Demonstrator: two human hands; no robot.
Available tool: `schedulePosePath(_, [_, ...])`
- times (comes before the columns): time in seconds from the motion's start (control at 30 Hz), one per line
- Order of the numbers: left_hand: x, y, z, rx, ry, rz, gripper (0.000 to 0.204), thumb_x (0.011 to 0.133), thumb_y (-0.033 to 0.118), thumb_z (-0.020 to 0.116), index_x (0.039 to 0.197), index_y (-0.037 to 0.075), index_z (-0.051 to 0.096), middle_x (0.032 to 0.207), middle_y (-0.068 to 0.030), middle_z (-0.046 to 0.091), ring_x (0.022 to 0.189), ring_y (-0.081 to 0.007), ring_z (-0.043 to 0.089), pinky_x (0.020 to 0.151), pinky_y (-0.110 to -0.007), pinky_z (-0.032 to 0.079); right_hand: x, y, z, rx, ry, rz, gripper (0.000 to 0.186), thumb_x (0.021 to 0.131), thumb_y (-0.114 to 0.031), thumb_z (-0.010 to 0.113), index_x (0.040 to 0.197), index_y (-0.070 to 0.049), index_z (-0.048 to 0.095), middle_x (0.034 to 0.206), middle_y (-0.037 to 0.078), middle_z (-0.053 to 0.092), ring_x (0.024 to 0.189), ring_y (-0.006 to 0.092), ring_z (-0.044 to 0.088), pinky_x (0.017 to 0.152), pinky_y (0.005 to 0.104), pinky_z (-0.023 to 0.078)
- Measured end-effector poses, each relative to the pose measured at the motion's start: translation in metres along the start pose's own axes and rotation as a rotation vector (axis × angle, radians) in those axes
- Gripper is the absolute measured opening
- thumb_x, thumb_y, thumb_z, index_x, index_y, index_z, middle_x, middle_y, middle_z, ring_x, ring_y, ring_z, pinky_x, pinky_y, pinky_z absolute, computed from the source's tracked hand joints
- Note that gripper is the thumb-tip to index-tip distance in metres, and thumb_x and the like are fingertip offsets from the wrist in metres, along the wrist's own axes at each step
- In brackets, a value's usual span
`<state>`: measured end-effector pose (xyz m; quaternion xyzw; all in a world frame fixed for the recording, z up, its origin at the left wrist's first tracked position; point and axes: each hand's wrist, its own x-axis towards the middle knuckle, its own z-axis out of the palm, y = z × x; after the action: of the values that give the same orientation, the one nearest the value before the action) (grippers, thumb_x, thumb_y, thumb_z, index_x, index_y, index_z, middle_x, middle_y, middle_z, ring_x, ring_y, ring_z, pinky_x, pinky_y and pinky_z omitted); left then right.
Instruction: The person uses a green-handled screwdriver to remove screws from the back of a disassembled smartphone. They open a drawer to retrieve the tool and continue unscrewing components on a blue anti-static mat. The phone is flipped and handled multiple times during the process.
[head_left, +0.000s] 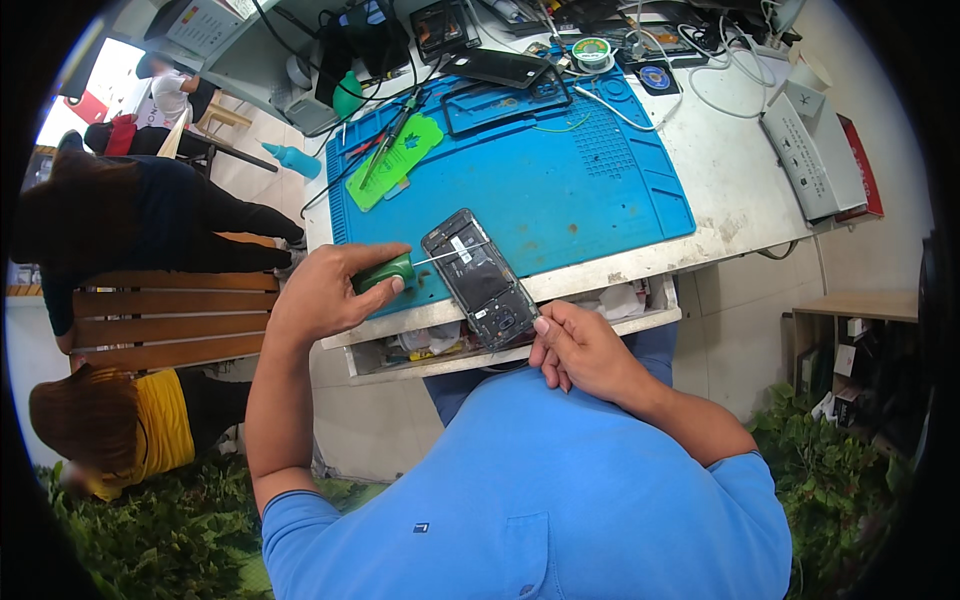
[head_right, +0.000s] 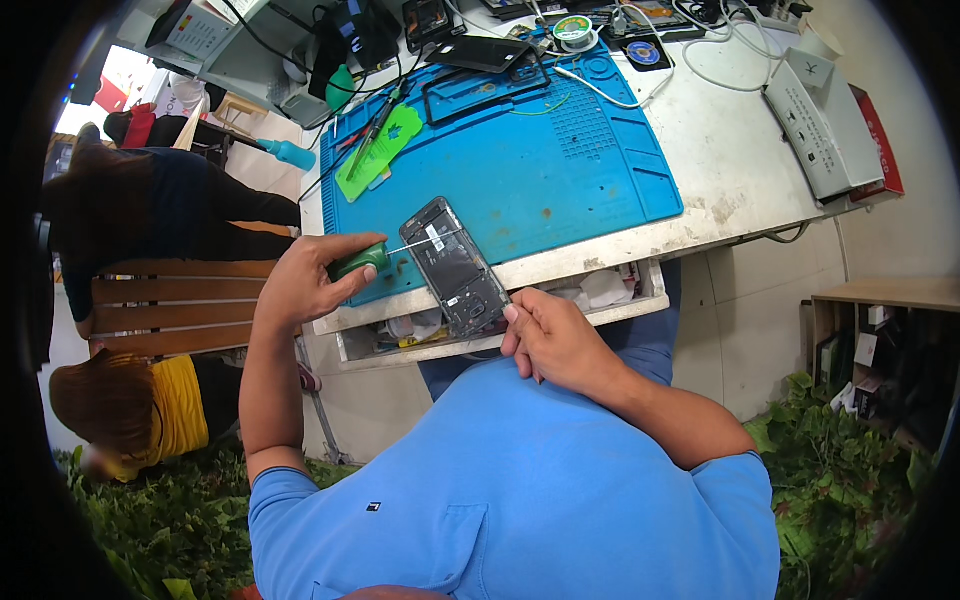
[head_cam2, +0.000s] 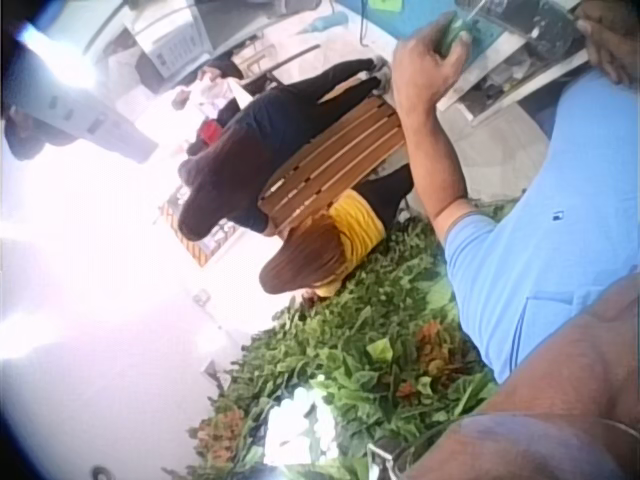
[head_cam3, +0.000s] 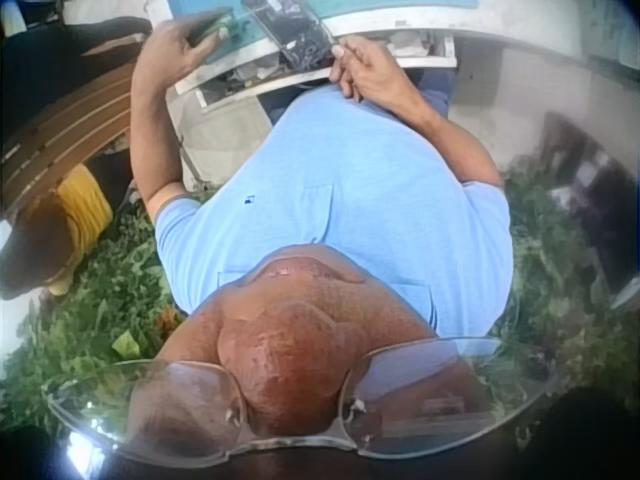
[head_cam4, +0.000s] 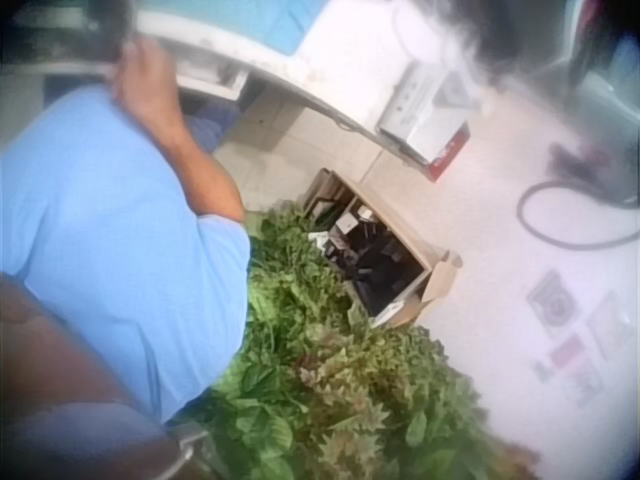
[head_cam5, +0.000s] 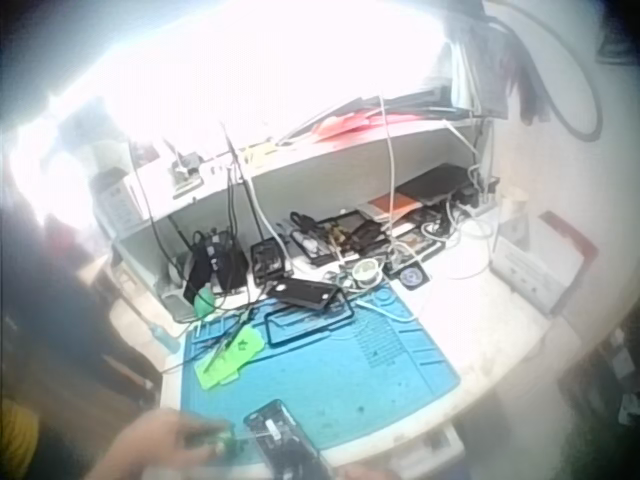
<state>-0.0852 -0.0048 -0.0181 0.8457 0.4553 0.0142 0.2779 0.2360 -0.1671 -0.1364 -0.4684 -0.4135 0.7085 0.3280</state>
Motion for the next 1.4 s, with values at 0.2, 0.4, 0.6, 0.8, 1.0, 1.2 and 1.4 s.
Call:
schedulePosePath(0.2, [-0.001,-0.003,0.004,0.009,-0.007,0.009,0.053,0.099,0.042,0.080,0.139,0.007,0.085,0.108,-0.0226,0.087,0.088,-0.0302,0.083,0.083,-0.040,0.064,-0.001,-0.002,0.001,0.018,0.018,0.002,0.038,0.128,-0.030,0.049,0.107,0.000,0.063,0.087,0.008,0.072,0.064,0.0105,0.069,0.054,0.0279,0.055])
schedulePosePath(0.4, [0.000,-0.003,0.005,-0.023,0.005,0.001,0.054,0.100,0.043,0.080,0.141,0.008,0.084,0.106,-0.0218,0.086,0.085,-0.0286,0.082,0.082,-0.039,0.063,-0.002,-0.002,0.001,0.015,0.015,-0.001,0.040,0.128,-0.031,0.049,0.107,0.000,0.063,0.087,0.008,0.072,0.064,0.0103,0.069,0.054,0.0278,0.056])
schedulePosePath(0.6, [0.002,0.002,0.004,-0.024,-0.037,-0.022,0.055,0.101,0.043,0.080,0.142,0.008,0.084,0.107,-0.0220,0.086,0.084,-0.0313,0.082,0.081,-0.039,0.063,-0.002,-0.001,0.001,0.017,0.025,-0.001,0.040,0.128,-0.031,0.049,0.107,0.000,0.063,0.086,0.008,0.072,0.063,0.0103,0.069,0.054,0.0276,0.056])
schedulePosePath(0.8, [0.004,0.002,0.005,-0.002,-0.040,0.015,0.055,0.101,0.045,0.080,0.141,0.008,0.084,0.102,-0.0219,0.085,0.082,-0.0303,0.080,0.079,-0.038,0.062,-0.002,0.000,0.001,0.035,0.027,-0.003,0.038,0.128,-0.030,0.049,0.108,0.000,0.063,0.087,0.008,0.072,0.064,0.0103,0.069,0.054,0.0276,0.056])
schedulePosePath(1.0, [0.003,0.002,0.005,-0.011,-0.005,-0.015,0.054,0.101,0.044,0.080,0.140,0.008,0.085,0.104,-0.0226,0.086,0.085,-0.0314,0.082,0.080,-0.039,0.062,-0.002,-0.002,0.003,0.039,0.032,-0.002,0.038,0.128,-0.029,0.048,0.108,0.000,0.063,0.087,0.008,0.071,0.063,0.0102,0.069,0.053,0.0278,0.055])
schedulePosePath(1.2, [0.001,-0.003,0.007,-0.008,-0.012,0.015,0.053,0.101,0.042,0.080,0.141,0.008,0.084,0.111,-0.0239,0.086,0.091,-0.0332,0.084,0.085,-0.040,0.064,-0.001,0.001,0.002,0.023,0.020,0.006,0.038,0.128,-0.029,0.048,0.108,-0.001,0.063,0.087,0.008,0.072,0.064,0.0101,0.069,0.054,0.0277,0.055])
schedulePosePath(1.4, [0.000,-0.001,0.007,-0.009,-0.040,-0.016,0.052,0.102,0.042,0.080,0.142,0.009,0.084,0.110,-0.0236,0.086,0.091,-0.0353,0.083,0.085,-0.041,0.063,-0.001,0.001,0.002,0.030,0.019,0.002,0.038,0.128,-0.029,0.047,0.108,-0.001,0.063,0.088,0.007,0.072,0.064,0.0102,0.069,0.054,0.0275,0.055])
